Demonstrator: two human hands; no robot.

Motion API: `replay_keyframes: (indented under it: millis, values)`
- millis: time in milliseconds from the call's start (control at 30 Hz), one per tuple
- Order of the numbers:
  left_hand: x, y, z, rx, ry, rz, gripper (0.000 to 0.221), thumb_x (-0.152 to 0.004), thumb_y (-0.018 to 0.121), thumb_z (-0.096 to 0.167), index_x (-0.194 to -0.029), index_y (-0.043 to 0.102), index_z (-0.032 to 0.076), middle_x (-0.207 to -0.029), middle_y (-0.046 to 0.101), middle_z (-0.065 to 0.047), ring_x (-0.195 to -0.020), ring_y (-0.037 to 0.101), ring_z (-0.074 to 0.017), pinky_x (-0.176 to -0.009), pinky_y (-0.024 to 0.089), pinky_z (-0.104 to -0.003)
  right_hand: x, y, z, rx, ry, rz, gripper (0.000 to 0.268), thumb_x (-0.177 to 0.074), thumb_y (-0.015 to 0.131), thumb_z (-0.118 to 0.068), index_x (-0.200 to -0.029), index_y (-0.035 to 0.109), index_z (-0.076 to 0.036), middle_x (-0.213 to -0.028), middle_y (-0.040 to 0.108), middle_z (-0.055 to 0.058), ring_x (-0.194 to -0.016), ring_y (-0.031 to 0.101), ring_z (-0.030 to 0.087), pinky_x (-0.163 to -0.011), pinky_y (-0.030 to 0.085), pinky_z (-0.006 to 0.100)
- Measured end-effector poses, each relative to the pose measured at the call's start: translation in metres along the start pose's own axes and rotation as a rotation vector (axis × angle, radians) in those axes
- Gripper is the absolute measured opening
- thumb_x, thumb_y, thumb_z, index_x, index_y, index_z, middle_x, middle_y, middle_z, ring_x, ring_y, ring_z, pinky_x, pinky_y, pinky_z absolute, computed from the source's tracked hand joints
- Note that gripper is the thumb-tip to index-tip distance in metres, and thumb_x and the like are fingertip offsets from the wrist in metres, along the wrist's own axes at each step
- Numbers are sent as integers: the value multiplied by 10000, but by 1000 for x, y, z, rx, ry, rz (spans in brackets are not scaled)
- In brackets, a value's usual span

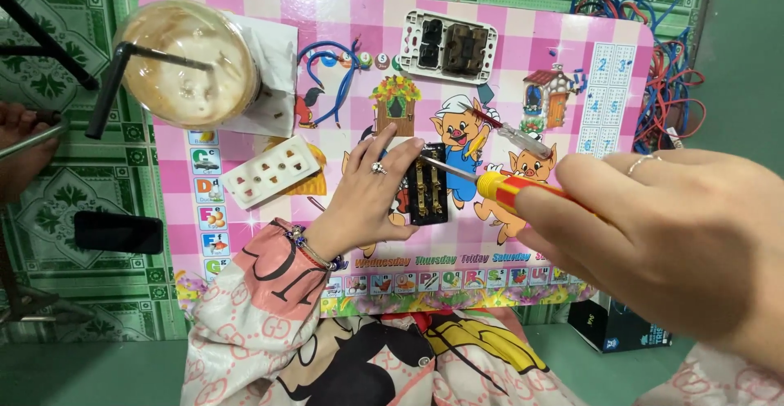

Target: Assembling or repairing a small electrical switch housing using a screwdriver to manipulate internal components

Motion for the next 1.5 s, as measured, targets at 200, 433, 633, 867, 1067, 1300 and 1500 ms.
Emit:
replay_keyframes:
  millis: [200,433,633,867,1067,1300,1500]
  values:
    - [-1,-2,2,3,8,11,1213,-569,897,450,-1553,292,80,-1614,412,-74,-1545,245,-371,-1223,231,-542,-2,1,-11,-28,-221,7,367,-832,637,-306,-1197,618,-268,-1068,594,-22,-761,613,186,-575,507,359]
    - [0,-6,4,18,13,21,1192,-589,880,430,-1552,286,55,-1596,433,-116,-1537,251,-380,-1214,224,-540,-6,-3,-14,4,-122,48,260,-900,685,-350,-1123,652,-220,-1081,608,-8,-575,567,165,-470,449,339]
    - [-2,-6,6,-25,18,8,1176,-557,902,470,-1534,370,91,-1584,395,-95,-1528,247,-365,-1208,225,-553,-10,-5,-29,-332,-429,84,318,-812,651,-248,-1126,639,-203,-1223,623,74,-752,616,249,-512,519,382]
    - [-17,-41,21,412,115,68,867,-895,764,439,-1561,357,61,-1585,425,-139,-1565,271,-372,-1285,275,-529,-24,-30,-39,-511,-492,283,150,-865,736,-103,-1001,698,-55,-1065,670,90,-612,526,225,-506,423,370]
    - [-46,-51,27,543,253,74,100,-774,657,-34,-853,615,11,-851,689,-77,-679,563,-271,-664,459,-360,-16,-25,-30,-220,-127,313,524,-824,782,-183,-1342,755,-106,-1267,697,96,-505,537,185,-457,444,333]
    - [-44,-57,32,388,305,204,135,-763,713,78,-886,674,38,-836,706,-61,-634,591,-262,-611,449,-375,-30,-32,-34,-455,-196,311,366,-855,723,-31,-1221,711,-15,-1138,687,133,-521,494,223,-450,397,348]
    - [-39,-54,22,405,283,241,165,-795,783,16,-953,749,49,-891,736,-60,-618,588,-241,-610,461,-348,-41,-23,-30,-574,-187,183,219,-871,716,-145,-1089,713,-122,-1168,665,123,-594,556,290,-497,432,428]
Point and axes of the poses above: each hand's wrist, its own x-axis away from the middle knuckle, its own y-axis out of the palm, z = x × y, the point moved 10 cm from there along -x, towards the middle knuckle
